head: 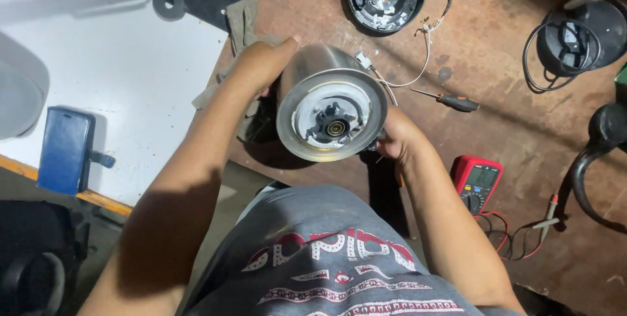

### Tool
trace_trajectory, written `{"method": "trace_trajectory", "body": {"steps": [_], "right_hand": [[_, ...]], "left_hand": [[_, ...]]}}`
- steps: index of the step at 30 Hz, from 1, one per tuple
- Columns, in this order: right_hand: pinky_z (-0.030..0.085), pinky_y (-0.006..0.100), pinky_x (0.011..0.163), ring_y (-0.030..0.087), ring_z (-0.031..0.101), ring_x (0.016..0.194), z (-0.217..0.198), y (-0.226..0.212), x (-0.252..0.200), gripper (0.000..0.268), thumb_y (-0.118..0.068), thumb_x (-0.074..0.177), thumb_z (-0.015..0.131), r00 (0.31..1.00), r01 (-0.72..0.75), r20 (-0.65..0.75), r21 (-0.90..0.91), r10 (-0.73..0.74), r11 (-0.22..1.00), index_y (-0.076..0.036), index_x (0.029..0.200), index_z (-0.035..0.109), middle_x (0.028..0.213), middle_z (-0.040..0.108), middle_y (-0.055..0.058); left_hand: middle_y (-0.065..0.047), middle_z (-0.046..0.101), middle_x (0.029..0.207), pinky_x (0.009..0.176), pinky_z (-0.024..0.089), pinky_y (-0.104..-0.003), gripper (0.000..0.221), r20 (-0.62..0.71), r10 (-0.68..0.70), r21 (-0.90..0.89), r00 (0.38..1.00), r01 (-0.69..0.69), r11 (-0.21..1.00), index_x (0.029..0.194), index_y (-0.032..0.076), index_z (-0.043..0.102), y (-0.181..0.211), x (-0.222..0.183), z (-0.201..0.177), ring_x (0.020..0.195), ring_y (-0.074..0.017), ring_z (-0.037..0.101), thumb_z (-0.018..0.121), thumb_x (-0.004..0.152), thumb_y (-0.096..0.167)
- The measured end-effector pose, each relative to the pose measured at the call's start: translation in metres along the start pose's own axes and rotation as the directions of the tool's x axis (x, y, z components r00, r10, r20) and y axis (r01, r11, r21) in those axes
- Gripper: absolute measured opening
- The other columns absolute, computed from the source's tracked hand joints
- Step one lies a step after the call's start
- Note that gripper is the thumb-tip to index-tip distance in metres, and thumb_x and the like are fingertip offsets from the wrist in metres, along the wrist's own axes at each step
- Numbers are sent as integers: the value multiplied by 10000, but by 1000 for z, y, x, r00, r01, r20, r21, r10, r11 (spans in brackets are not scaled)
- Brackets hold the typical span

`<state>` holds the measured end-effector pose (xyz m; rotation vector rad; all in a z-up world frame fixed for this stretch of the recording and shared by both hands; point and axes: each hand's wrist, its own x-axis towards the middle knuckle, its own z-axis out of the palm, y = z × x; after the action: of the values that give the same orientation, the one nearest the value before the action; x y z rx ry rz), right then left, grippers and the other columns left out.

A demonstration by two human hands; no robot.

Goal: The person uses a screwdriver to pry open a black plastic housing attached to a circular metal component, then uses pliers to remove a white connector and wires. The person manipulates the wires and housing, then reattaches the connector and places the housing back onto the metal component.

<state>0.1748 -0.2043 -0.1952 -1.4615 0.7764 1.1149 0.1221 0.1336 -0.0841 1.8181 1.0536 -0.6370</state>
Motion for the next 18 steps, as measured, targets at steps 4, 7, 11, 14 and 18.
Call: {"method": "trace_trajectory", "body": {"steps": [4,7,11,14,18], "right_hand": [[725,410,612,227,801,775,-9,3,-11,340,-334,976,822,999,-27,41,-7,28,1000,-32,1117,755,917,698,83],[763,493,619,270,833,666,9,-28,-76,407,-453,1081,813,995,16,99,124,-28,992,-60,1139,723,875,757,107],[748,458,541,290,828,615,15,-48,-108,407,-451,1107,844,976,124,145,247,-163,961,-102,1156,641,871,778,133],[747,505,546,318,824,604,36,-66,-133,368,-402,1118,844,961,172,162,281,-223,944,-126,1181,610,860,755,134],[736,516,511,258,765,543,62,-87,-151,291,-329,1142,808,917,276,216,266,-336,924,-133,1222,608,837,680,90]], "left_hand": [[-230,839,1346,969,695,-570,1083,-21,7,-6,1000,-7,1000,1479,12,787,-20,8,2,1275,-372,838,676,956,954],[-234,826,1440,1115,636,-571,925,18,58,-113,998,-56,992,1503,32,799,-23,-16,-3,1369,-431,782,616,1074,831],[-200,690,1677,1300,529,-552,836,95,49,-269,994,-22,963,1676,114,661,-8,-56,-11,1581,-408,635,581,1128,740],[-240,504,1854,1384,428,-620,872,191,15,-371,982,57,927,1824,104,474,8,-98,-17,1713,-438,482,485,1177,687],[-195,439,1900,1322,469,-680,909,197,2,-227,980,44,973,1878,147,401,-27,-74,4,1733,-418,436,401,1205,758]]}}
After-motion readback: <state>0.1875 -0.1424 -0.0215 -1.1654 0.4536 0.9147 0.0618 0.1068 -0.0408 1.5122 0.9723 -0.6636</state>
